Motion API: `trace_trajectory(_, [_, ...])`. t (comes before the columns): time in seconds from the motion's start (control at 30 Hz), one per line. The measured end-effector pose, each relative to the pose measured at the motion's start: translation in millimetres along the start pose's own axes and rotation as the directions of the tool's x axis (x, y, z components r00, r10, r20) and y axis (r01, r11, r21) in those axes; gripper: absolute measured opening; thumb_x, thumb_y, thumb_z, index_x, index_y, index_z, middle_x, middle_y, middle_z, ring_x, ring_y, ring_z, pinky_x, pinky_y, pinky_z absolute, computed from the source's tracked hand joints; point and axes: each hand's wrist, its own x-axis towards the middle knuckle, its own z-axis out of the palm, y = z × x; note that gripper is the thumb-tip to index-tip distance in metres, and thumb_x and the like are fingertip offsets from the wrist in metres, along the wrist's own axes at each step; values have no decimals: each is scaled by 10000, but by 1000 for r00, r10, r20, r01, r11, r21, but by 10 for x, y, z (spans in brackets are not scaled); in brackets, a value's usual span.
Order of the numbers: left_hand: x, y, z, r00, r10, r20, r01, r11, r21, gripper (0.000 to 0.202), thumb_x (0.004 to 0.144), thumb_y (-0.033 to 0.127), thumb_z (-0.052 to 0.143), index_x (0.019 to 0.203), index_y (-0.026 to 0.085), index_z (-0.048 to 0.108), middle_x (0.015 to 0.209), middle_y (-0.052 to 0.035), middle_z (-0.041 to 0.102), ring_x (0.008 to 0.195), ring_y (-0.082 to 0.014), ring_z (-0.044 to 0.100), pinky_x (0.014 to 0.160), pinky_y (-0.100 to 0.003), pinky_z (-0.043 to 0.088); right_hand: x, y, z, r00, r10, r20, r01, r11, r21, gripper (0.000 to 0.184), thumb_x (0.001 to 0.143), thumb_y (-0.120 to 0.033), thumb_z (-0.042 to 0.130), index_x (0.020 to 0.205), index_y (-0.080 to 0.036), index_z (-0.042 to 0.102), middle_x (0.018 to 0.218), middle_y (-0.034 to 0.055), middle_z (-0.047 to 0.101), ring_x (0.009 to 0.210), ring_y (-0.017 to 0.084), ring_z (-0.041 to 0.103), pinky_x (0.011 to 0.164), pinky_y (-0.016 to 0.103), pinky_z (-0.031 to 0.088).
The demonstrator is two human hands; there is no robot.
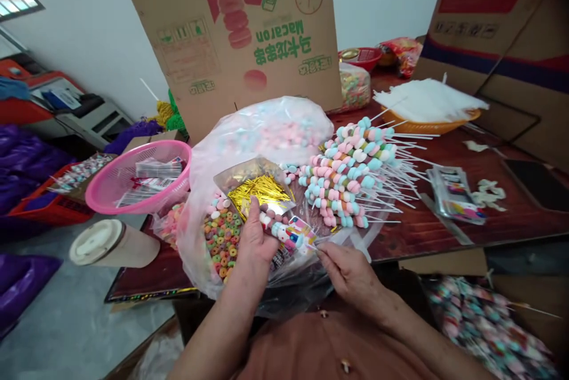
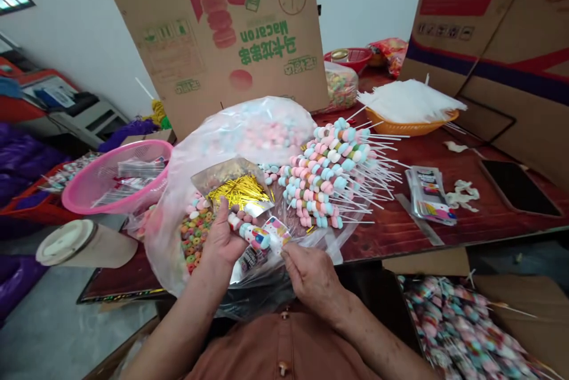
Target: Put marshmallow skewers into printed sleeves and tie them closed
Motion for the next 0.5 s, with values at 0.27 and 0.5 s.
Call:
trace_trajectory(0.27, [-94, -363, -24, 1000, 12, 4, -12, 1000, 0, 281, 711, 330, 705, 638, 171, 485, 491, 53, 501, 395, -86, 478, 456, -211, 439, 50, 23, 132, 979, 203, 26, -203, 952, 228, 232, 898, -284, 366, 792, -174, 541, 683, 47, 629, 583, 145, 564, 533, 231, 385])
trace_trajectory(0.5, [-40, -597, -122, 999, -8, 35, 1, 981, 194, 370, 721, 497, 631, 602, 173, 497, 482, 40, 505, 457, -110, 501, 584, -257, 468, 32, 21, 272, 991, 132, 16, -133, 991, 32, 279, 886, -232, 297, 746, -166, 530, 649, 74, 621, 566, 172, 577, 517, 257, 371])
